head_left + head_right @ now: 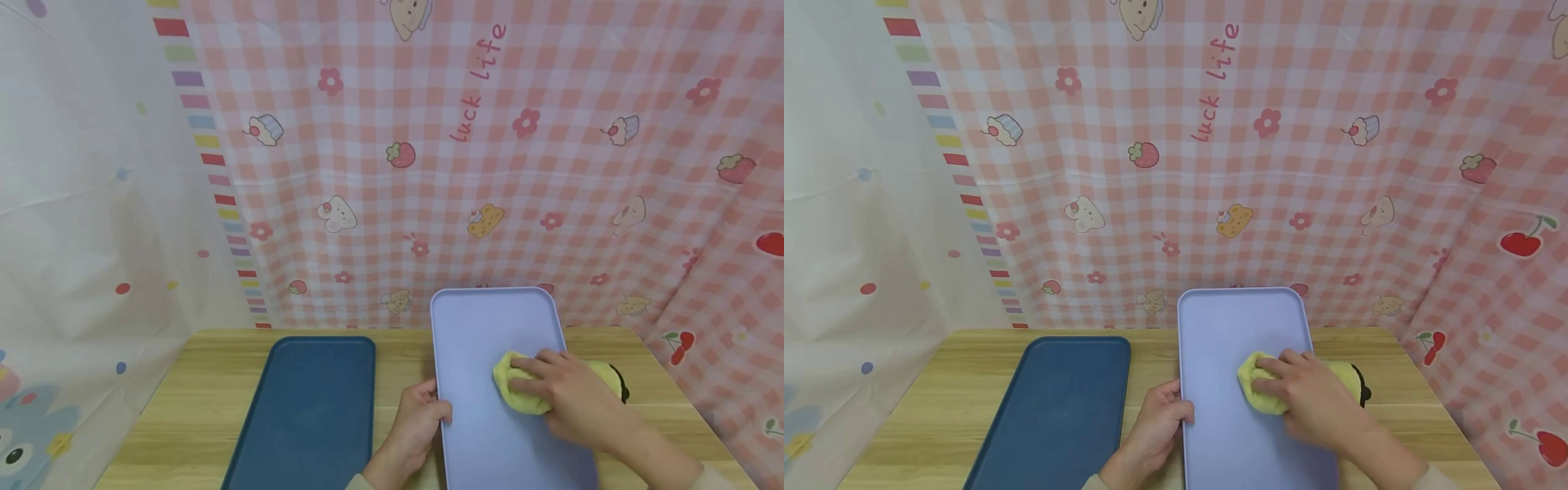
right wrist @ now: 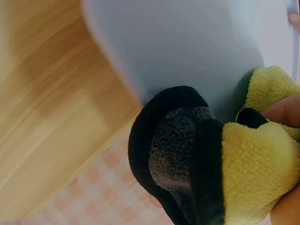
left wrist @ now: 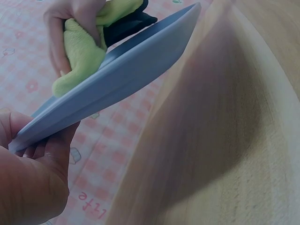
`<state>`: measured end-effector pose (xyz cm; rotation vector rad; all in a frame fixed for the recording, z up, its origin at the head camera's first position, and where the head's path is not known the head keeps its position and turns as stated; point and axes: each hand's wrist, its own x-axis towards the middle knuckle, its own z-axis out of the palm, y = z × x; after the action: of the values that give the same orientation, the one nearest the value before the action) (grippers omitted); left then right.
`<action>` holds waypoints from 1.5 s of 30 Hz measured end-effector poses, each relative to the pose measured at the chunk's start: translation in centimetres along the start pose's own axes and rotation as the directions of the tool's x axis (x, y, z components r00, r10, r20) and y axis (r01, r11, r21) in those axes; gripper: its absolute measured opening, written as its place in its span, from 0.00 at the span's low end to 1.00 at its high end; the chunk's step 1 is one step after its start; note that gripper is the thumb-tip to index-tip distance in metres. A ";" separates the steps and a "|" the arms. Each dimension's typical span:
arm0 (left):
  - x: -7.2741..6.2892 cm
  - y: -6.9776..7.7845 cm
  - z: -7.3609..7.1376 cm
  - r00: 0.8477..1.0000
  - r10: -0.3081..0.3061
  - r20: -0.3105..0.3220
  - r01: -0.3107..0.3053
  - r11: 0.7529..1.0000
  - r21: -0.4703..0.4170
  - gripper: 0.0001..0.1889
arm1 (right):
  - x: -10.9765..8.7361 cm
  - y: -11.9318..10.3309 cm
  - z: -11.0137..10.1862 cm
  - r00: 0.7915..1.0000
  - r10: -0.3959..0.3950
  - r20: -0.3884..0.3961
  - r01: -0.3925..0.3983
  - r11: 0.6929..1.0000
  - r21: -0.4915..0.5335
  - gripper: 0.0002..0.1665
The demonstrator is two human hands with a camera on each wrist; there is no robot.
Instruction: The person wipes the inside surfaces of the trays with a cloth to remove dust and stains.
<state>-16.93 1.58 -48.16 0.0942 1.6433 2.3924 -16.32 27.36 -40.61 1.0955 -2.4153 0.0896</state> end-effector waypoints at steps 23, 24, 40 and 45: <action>-0.1 0.0 -0.1 1.000 0.002 -0.007 -0.002 1.000 0.014 0.33 | -3.3 2.7 -1.5 0.994 0.103 0.047 -0.101 0.994 -0.038 0.36; -0.1 0.1 0.0 1.000 0.004 -0.006 -0.004 1.000 0.013 0.33 | -3.3 2.7 -1.5 0.994 0.101 0.044 -0.100 0.994 -0.038 0.36; -0.1 0.1 -0.2 1.000 0.013 -0.014 -0.012 0.999 0.030 0.34 | -4.9 1.9 -0.7 0.992 0.117 0.056 -0.115 0.993 -0.036 0.40; 0.0 0.0 -0.2 1.000 0.015 -0.016 -0.014 0.999 0.033 0.34 | -5.3 1.5 -0.6 0.992 0.112 0.049 -0.110 0.993 -0.045 0.42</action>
<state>-16.98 1.37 -48.26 0.0931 1.6945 2.3835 -14.22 32.24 -42.31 0.9551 -2.5117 0.0480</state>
